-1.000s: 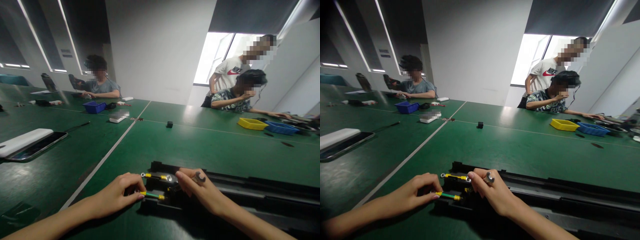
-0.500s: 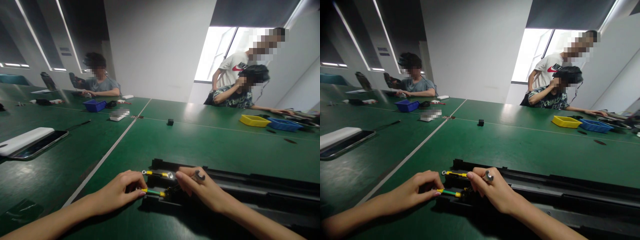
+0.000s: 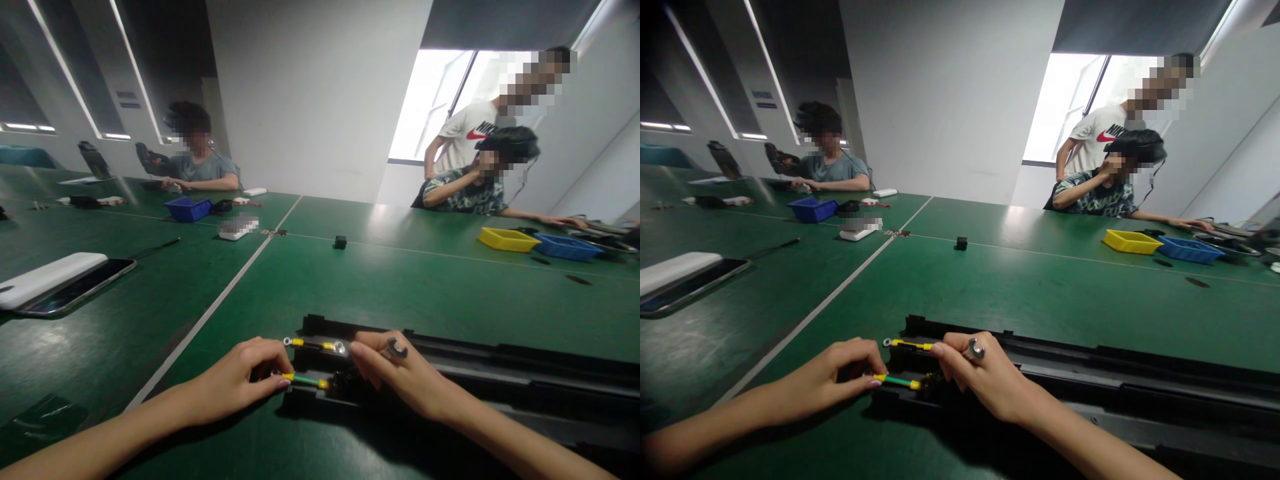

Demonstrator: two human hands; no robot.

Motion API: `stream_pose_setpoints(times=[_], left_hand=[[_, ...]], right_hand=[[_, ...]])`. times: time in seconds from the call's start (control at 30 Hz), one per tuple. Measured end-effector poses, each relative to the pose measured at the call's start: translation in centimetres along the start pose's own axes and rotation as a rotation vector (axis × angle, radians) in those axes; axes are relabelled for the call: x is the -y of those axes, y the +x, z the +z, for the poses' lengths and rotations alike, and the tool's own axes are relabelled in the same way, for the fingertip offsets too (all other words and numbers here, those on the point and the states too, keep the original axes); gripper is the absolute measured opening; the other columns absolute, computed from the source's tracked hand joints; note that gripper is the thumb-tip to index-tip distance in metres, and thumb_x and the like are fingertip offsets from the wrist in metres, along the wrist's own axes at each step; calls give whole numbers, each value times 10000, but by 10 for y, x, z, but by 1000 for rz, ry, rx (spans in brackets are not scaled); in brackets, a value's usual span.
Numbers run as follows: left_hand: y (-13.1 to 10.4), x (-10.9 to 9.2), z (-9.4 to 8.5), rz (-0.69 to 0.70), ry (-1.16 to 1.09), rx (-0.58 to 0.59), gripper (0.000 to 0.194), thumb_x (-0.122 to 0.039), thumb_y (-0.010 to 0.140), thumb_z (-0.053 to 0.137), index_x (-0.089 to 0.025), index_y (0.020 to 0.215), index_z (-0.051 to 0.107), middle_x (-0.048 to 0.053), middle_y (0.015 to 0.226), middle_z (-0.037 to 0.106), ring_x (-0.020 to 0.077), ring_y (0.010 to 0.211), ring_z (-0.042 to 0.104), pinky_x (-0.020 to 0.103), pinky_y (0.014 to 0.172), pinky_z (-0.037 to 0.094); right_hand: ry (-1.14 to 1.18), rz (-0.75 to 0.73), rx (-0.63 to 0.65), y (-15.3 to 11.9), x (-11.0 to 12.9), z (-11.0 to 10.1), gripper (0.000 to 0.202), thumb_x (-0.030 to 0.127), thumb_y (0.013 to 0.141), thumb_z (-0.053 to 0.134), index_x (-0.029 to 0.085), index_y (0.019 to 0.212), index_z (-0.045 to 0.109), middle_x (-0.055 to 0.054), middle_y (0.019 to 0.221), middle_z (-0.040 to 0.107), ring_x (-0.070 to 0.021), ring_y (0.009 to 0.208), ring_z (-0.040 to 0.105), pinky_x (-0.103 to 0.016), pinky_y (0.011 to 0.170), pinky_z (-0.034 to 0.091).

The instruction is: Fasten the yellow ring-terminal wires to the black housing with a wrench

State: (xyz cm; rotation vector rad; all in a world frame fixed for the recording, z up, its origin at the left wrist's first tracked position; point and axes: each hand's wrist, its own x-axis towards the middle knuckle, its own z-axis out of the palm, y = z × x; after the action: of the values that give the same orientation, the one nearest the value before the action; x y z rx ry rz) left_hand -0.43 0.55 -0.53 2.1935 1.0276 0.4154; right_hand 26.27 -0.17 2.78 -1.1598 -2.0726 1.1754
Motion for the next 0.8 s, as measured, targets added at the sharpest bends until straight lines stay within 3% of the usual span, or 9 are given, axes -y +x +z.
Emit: stream_pose_setpoints(times=[0.27,0.8], left_hand=[[0,1,1,9,-6,-1,98,-255,908,590,-173,882,636,-2,837,631,152,742,546,241,683,387],[-1,3,1,23,-16,-4,92,-247,910,583,-177,869,625,-2,832,624,157,755,551,248,694,395]], right_hand=[[-14,-1,6,-1,0,0,457,459,948,405,164,604,464,28,542,438,-92,505,383,-205,488,301],[2,22,2,-1,1,-1,488,519,926,406,163,598,468,20,533,442,-94,497,376,-209,475,294]])
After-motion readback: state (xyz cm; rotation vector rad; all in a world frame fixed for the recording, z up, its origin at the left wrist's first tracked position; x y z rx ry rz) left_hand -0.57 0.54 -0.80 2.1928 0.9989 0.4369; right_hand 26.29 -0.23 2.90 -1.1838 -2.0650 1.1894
